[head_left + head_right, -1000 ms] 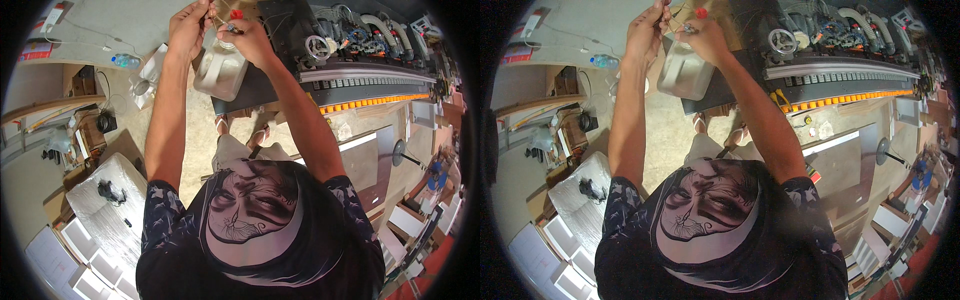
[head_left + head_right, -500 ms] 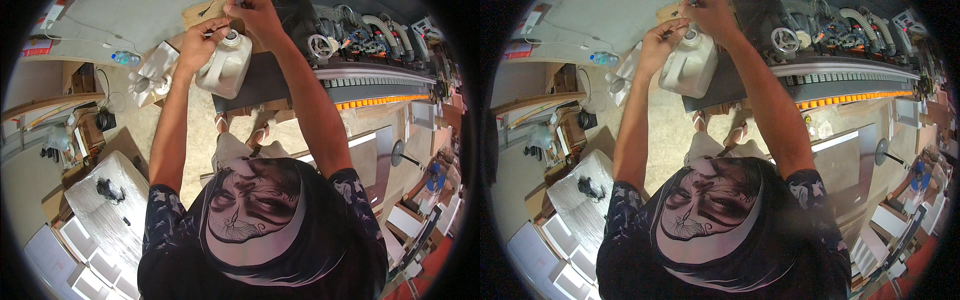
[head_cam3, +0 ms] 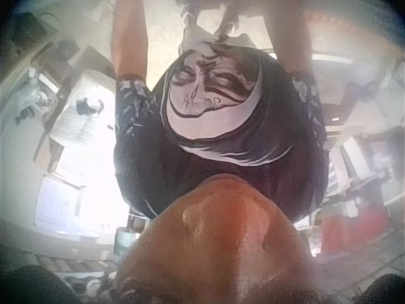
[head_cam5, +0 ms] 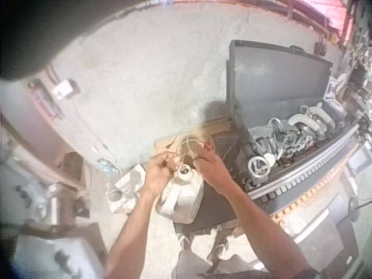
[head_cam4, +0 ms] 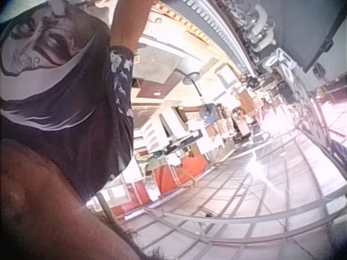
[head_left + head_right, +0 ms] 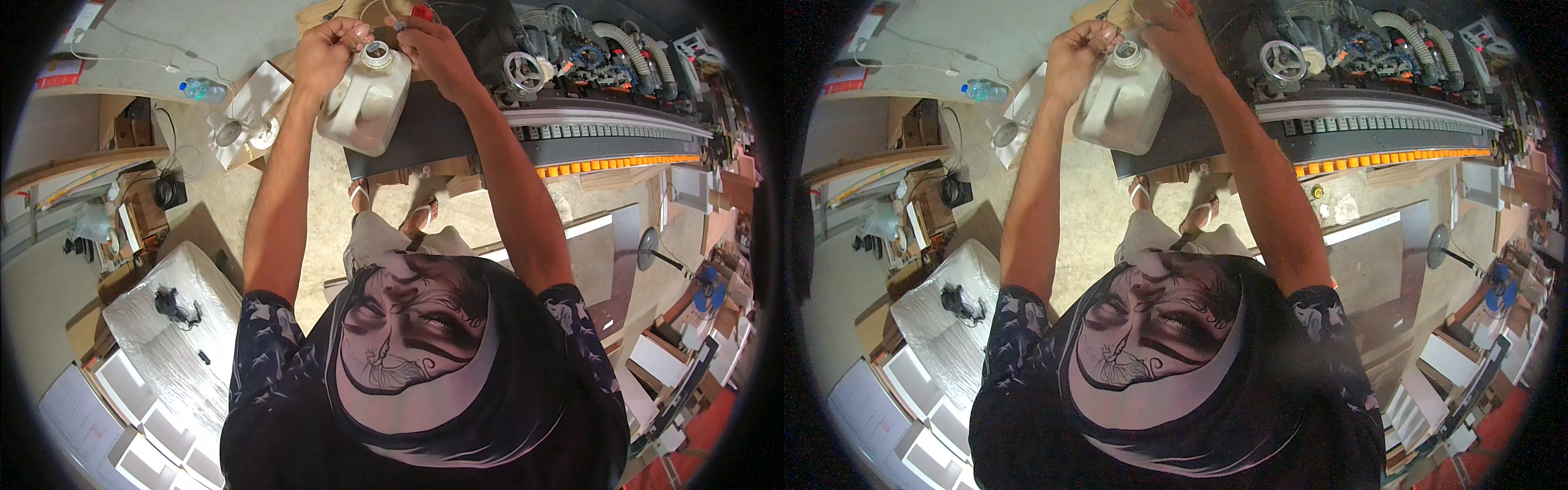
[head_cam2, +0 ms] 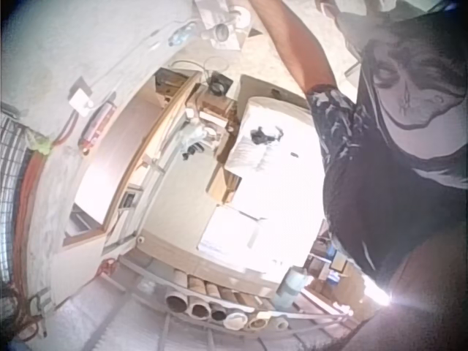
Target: The person assembles a small tube with a red cap and a clear plastic tube, then uses pliers to secure the connection. The person then places the assembled tube into a machine.
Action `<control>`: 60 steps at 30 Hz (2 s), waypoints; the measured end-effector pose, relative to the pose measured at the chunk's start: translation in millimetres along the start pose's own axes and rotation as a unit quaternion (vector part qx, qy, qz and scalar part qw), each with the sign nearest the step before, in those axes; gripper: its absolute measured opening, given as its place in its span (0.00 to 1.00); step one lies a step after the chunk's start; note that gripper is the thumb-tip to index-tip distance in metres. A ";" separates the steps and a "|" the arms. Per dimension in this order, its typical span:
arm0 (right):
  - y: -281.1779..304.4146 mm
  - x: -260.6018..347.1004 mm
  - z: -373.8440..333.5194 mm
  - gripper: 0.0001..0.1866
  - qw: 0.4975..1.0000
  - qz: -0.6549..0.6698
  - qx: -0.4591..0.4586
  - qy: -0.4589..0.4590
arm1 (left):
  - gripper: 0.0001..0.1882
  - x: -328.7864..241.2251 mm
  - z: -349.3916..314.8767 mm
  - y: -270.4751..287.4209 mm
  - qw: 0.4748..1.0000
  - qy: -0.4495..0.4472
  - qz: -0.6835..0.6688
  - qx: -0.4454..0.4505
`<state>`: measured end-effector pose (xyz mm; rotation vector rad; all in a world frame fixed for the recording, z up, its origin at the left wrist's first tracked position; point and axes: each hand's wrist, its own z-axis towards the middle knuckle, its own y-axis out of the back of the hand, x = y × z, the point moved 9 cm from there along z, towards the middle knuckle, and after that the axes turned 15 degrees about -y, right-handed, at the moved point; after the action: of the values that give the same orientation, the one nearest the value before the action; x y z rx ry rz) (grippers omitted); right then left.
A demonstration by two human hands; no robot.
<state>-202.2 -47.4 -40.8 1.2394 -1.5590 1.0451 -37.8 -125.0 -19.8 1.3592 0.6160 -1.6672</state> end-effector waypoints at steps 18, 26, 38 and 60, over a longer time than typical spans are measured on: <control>-16.5 -12.0 -24.1 0.19 0.999 0.007 0.003 0.042 | 0.14 0.3 2.2 0.1 1.000 0.017 0.017 0.002; -13.8 -19.1 -21.6 0.19 0.997 0.077 0.019 0.000 | 0.13 -5.6 0.9 -1.4 1.000 0.020 0.010 -0.009; -10.9 -25.0 -17.2 0.18 0.998 0.062 0.000 -0.012 | 0.16 -5.7 9.0 4.8 0.993 0.018 0.114 -0.008; -16.1 -7.1 -31.2 0.19 0.998 0.058 0.016 -0.008 | 0.13 1.7 -18.1 10.2 0.999 0.014 0.037 -0.012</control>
<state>-181.7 -18.3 -37.4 1.1921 -1.6490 1.1404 -19.8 -115.9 -25.0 1.3741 0.5933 -1.5796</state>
